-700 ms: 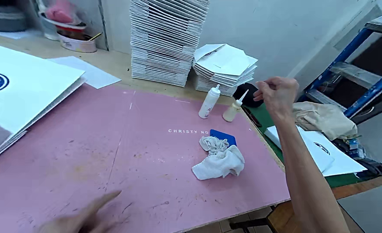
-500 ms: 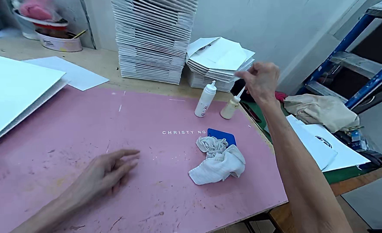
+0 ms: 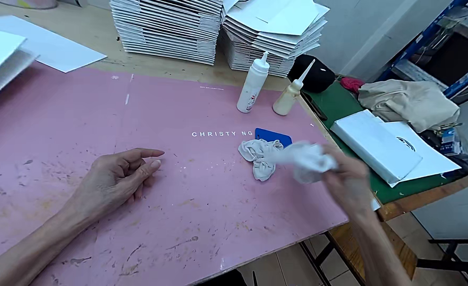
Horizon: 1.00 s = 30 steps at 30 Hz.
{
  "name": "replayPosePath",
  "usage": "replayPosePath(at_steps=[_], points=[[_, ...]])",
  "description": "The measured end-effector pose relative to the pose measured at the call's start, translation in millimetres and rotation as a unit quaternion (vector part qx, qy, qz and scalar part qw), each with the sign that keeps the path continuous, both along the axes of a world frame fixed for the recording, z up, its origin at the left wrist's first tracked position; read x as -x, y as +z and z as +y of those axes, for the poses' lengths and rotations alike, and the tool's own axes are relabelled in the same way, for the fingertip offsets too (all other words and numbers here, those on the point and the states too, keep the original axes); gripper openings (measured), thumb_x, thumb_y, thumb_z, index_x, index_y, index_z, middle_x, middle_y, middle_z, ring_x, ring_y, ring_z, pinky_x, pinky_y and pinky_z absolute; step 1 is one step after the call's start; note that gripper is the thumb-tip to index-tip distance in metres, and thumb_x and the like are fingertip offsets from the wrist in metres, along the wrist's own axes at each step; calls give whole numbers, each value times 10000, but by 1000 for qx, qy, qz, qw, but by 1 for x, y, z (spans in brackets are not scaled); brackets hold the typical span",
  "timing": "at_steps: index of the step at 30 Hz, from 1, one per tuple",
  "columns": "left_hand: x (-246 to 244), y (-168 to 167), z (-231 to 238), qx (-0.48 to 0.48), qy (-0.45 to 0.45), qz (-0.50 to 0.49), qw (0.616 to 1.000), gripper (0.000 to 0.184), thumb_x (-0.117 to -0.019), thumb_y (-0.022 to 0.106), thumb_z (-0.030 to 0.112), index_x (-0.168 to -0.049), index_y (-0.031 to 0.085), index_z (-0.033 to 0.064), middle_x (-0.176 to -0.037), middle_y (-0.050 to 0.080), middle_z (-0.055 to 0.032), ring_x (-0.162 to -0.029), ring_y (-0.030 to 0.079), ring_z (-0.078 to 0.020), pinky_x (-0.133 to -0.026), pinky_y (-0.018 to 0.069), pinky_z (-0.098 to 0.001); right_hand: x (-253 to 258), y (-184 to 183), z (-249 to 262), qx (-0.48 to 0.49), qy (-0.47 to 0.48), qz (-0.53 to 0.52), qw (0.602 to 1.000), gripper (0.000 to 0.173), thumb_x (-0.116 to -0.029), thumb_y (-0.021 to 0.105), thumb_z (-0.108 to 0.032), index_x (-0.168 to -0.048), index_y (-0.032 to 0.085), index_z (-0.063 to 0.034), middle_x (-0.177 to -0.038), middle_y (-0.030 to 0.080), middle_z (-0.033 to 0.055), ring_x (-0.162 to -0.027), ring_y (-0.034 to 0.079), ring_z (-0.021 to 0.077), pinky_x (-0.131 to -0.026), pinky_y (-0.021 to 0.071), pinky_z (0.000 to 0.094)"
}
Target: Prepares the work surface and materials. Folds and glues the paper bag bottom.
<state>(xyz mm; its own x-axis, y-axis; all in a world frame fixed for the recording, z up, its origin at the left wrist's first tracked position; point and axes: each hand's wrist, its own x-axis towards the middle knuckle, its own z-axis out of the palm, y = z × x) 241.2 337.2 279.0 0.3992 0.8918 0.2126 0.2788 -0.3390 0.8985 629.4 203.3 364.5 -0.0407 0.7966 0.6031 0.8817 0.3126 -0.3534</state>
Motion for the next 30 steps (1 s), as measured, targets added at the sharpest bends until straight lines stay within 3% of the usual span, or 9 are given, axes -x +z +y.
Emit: replayPosePath(at_steps=[3,8,11,14,17,20,23,25,30], points=[[1,0,0,2,1,-2,1000,283,-1018,578,223,-1236,682,76,-633,638,43,-437,561,-9,-389,460,-146,-31,34,-2,-88,-121,-13,989,172,-1011,573,-101,-1044,639,55,-824,634,113,-688,599,64,-652,517,245],[-1,0,1,6,1,-12,1000,275,-1024,577,195,-1246,669,60,-628,635,41,-436,556,-6,-396,456,-141,-92,55,57,-127,-275,-36,952,541,-1074,490,-378,-925,666,112,-804,669,222,-772,669,269,-761,509,459],[-2,3,-1,8,0,-12,1000,280,-1025,570,167,-1259,653,36,-635,637,53,-450,556,19,-412,454,-123,-104,44,76,72,-365,-50,927,733,-1077,362,-511,-1025,636,167,-970,647,410,-1008,631,597,-845,426,748],[-3,4,-1,4,-7,-15,1000,278,-1023,564,171,-1246,654,30,-639,633,80,-455,548,42,-418,448,-107,-108,27,82,334,-322,-81,882,786,-1002,529,-601,-1225,596,149,-1212,587,424,-1202,531,610,-961,352,793],[-3,5,0,-1,-15,-15,1000,278,-1020,562,172,-1241,654,30,-631,627,91,-456,545,51,-413,441,-102,-75,31,78,377,-307,-114,867,919,-872,819,-378,-1468,376,163,-1522,323,428,-1435,279,605,-1107,200,787],[-2,4,0,9,-15,-17,1000,279,-1010,580,157,-1247,654,30,-627,628,81,-451,550,39,-408,442,-105,-44,19,80,235,-161,-189,940,482,-943,720,-93,-1324,546,146,-1322,553,379,-1219,547,567,-1001,413,722],[-1,3,0,9,-18,-18,1000,289,-1008,580,158,-1261,656,40,-639,636,76,-462,565,33,-416,460,-112,-22,-25,105,172,38,-165,971,402,-1012,605,-192,-1345,624,33,-1361,617,254,-1287,574,441,-1079,395,661],[0,3,0,6,-19,-23,1000,282,-1008,574,161,-1252,654,43,-646,639,85,-470,574,36,-426,473,-111,-13,-46,111,166,91,-145,971,393,-1033,534,-228,-1319,667,6,-1418,589,240,-1366,504,465,-1105,331,703],[1,4,0,14,-22,-29,999,267,-1007,585,156,-1239,664,49,-644,638,89,-471,573,36,-427,471,-113,-46,-43,88,215,-47,-133,966,391,-1081,461,-208,-1330,644,32,-1408,586,270,-1365,500,478,-1089,343,709]])
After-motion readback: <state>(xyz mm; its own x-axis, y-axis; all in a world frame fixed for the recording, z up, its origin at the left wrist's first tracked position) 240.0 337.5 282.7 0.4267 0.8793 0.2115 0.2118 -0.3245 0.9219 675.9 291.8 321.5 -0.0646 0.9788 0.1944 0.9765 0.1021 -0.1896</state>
